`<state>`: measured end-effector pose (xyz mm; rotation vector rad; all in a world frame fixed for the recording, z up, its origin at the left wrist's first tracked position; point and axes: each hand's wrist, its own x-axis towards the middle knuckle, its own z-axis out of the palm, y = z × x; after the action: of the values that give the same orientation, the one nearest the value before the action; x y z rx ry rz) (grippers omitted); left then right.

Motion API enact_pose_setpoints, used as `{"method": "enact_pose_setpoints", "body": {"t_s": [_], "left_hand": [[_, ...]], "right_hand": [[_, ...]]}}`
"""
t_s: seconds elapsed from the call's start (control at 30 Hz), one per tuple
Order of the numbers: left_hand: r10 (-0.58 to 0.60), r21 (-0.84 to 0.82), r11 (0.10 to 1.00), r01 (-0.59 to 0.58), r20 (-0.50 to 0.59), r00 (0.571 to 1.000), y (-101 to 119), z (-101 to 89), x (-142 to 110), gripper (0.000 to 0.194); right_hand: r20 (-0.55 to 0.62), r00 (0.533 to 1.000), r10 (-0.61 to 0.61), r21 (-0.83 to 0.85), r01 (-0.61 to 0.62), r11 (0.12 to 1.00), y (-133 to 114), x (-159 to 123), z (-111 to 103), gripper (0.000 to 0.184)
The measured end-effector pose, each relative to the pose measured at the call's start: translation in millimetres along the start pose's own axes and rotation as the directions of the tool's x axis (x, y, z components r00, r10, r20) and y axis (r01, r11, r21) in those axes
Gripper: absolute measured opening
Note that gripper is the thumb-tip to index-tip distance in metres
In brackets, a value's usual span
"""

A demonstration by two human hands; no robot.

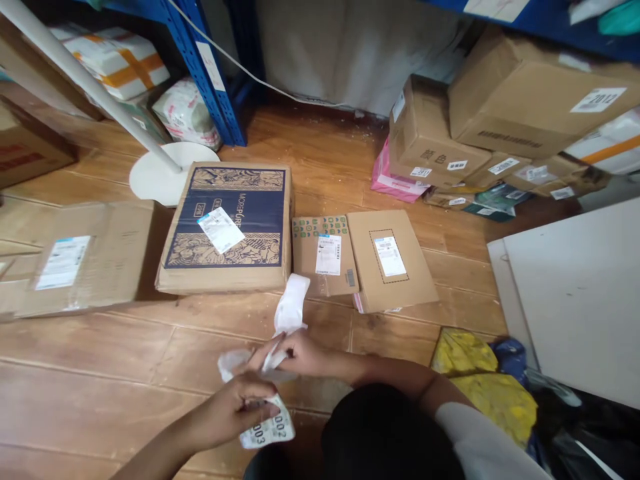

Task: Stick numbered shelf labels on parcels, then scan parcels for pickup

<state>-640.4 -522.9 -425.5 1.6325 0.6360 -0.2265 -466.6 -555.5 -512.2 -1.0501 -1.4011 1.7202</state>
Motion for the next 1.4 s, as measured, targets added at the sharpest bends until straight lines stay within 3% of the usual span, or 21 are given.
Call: {"method": "enact_pose_setpoints", "body": {"t_s": [0.1,0.17,0.2,0.27,0.33,0.4,0.47,0.5,0.63,0.67,0.8,0.87,0.93,1.1,1.23,1.33,1.4], "left_hand": [[-0.098,-0.273,0.962,0.028,-0.245,0.965,-29,18.3,14,0.034],[-0.184,-0.373,0.928,0.016,-0.418,0.89,-42,27.7,24,0.035],[-0.23,-0.412,0.911,0.014,-0.481,0.846,-47,31.4,29,0.035],[-0.303,-0.469,0.883,0.009,-0.555,0.775,-53,36.9,34,0.036],[-0.334,-0.495,0.869,-0.001,-0.587,0.738,-55,40.8,37,0.038],[-0.349,-0.478,0.878,0.004,-0.635,0.689,-56,44.5,39,0.041],[-0.373,-0.463,0.886,0.024,-0.681,0.63,-55,48.2,43,0.045],[-0.384,-0.474,0.88,0.025,-0.68,0.624,-55,50.1,45,0.046],[-0.417,-0.613,0.79,0.002,-0.534,0.735,-59,59.3,60,0.036],[-0.447,-0.635,0.772,0.027,-0.512,0.734,-61,62.1,64,0.036],[-0.615,-0.663,0.723,0.195,-0.489,0.618,-74,73.2,81,0.038],[-0.631,-0.672,0.705,0.227,-0.448,0.633,-79,79.0,87,0.039],[-0.614,-0.65,0.715,0.256,-0.409,0.675,-85,86.0,91,0.039],[-0.558,-0.434,0.809,0.396,-0.355,0.75,-97,105.5,87,0.037],[-0.416,-0.437,0.868,0.236,-0.38,0.826,-100,104.4,81,0.045],[-0.331,-0.48,0.873,0.088,-0.45,0.829,-96,90.1,81,0.047],[-0.252,-0.408,0.913,0.02,-0.523,0.814,-92,78.2,80,0.047]], "right_hand": [[-0.046,0.972,0.23,0.226,-0.214,0.95,-1,-5,-17,0.032],[-0.115,0.92,0.375,0.315,-0.324,0.892,-7,-13,-28,0.035],[-0.211,0.895,0.394,0.292,-0.327,0.899,-12,-17,-32,0.033],[-0.368,0.873,0.319,0.172,-0.274,0.946,-20,-24,-36,0.032],[-0.36,0.908,0.216,0.062,-0.208,0.976,-22,-27,-35,0.033],[-0.288,0.935,0.207,0.059,-0.198,0.978,-14,-27,-29,0.04],[-0.317,0.912,0.262,0.151,-0.224,0.963,1,-27,-22,0.04],[-0.353,0.888,0.294,0.209,-0.231,0.95,10,-26,-19,0.039],[-0.449,0.83,0.33,0.286,-0.217,0.933,42,-28,-13,0.047],[-0.467,0.824,0.32,0.268,-0.213,0.94,47,-29,-11,0.046],[-0.579,0.777,0.247,0.155,-0.193,0.969,66,-32,-11,0.034],[-0.652,0.731,0.201,0.092,-0.186,0.978,77,-36,-17,0.03],[-0.742,0.653,0.152,0.033,-0.191,0.981,89,-40,-30,0.029],[-0.93,0.366,0.032,-0.064,-0.247,0.967,116,-42,-80,0.032],[-0.969,0.245,0.016,-0.06,-0.299,0.952,126,-31,-101,0.035],[-0.971,0.236,0.044,-0.035,-0.321,0.946,121,-27,-93,0.039],[-0.944,0.321,0.081,-0.025,-0.314,0.949,109,-28,-79,0.042]]}}
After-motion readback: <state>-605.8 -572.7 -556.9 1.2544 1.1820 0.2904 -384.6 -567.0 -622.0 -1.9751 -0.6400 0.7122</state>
